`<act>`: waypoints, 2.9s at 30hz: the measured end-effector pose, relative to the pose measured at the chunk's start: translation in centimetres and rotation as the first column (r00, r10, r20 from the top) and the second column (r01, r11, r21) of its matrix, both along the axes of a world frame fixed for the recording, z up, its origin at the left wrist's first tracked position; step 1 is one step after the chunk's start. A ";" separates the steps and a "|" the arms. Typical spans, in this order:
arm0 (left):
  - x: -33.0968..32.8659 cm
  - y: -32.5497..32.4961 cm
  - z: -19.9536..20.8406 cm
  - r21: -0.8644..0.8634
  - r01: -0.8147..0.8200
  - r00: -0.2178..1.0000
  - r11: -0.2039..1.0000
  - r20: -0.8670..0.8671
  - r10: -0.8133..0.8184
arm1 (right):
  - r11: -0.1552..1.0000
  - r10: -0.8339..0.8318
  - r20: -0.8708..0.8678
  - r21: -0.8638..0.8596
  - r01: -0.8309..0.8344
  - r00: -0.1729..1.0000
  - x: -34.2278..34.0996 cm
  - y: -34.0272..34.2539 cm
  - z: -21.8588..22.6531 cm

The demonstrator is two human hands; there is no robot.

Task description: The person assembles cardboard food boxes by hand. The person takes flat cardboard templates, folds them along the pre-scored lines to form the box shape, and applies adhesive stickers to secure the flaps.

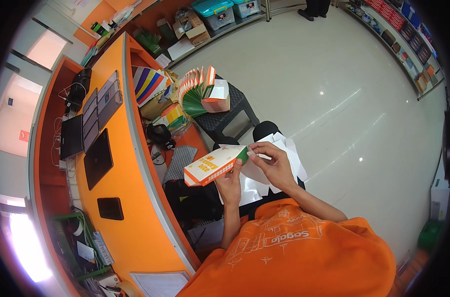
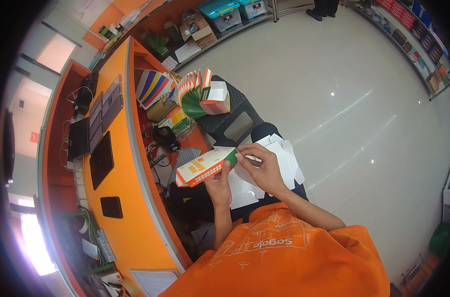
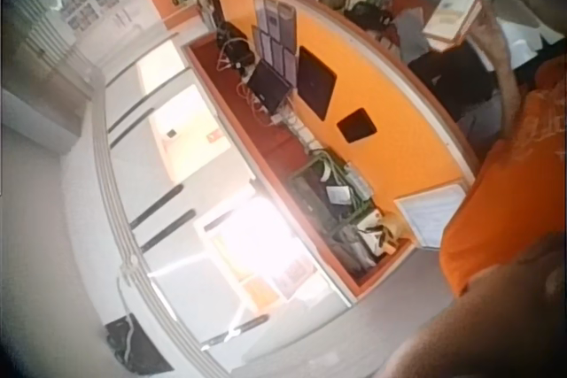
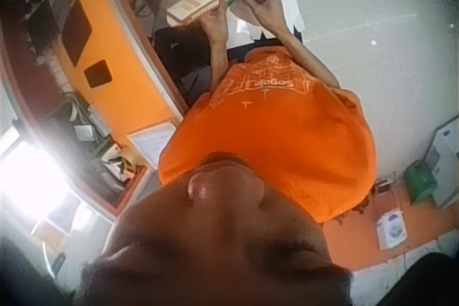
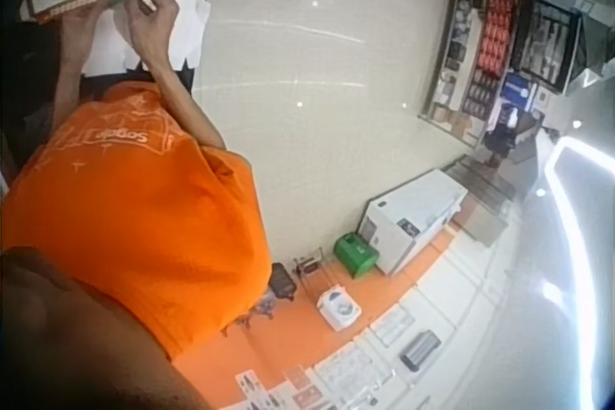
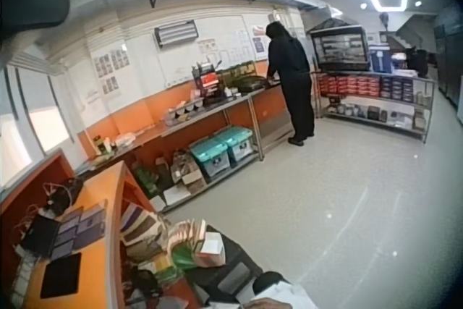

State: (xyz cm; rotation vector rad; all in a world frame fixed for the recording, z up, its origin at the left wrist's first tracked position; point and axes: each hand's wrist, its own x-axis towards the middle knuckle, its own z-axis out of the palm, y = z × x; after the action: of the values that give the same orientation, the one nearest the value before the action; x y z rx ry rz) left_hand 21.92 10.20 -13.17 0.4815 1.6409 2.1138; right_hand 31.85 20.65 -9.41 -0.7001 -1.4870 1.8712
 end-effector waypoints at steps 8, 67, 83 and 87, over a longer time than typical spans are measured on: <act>0.3 -0.6 -0.3 -0.038 0.096 0.995 0.995 0.004 -0.096 | 0.976 0.123 0.019 0.179 -0.125 0.992 0.5 0.6 0.8; -2.1 -4.8 -4.1 -0.077 -0.036 0.989 0.996 0.142 0.047 | 0.950 -0.241 0.114 0.230 0.210 0.964 -0.4 2.3 -7.3; 0.1 -3.5 -5.6 -0.278 -0.002 0.984 0.961 0.168 0.050 | 0.998 0.042 0.160 0.028 -0.047 0.986 -1.4 -3.5 -8.2; -1.0 -4.6 -5.5 -0.254 -0.009 0.981 0.967 0.185 0.057 | 0.994 0.110 0.186 -0.017 -0.109 0.976 -2.1 -3.4 -8.6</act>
State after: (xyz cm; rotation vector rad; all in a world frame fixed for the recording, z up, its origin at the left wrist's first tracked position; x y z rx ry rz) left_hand 20.92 5.62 -18.69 0.1658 1.7808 1.8715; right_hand 29.71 17.24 -18.03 -0.8316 -1.6685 1.9367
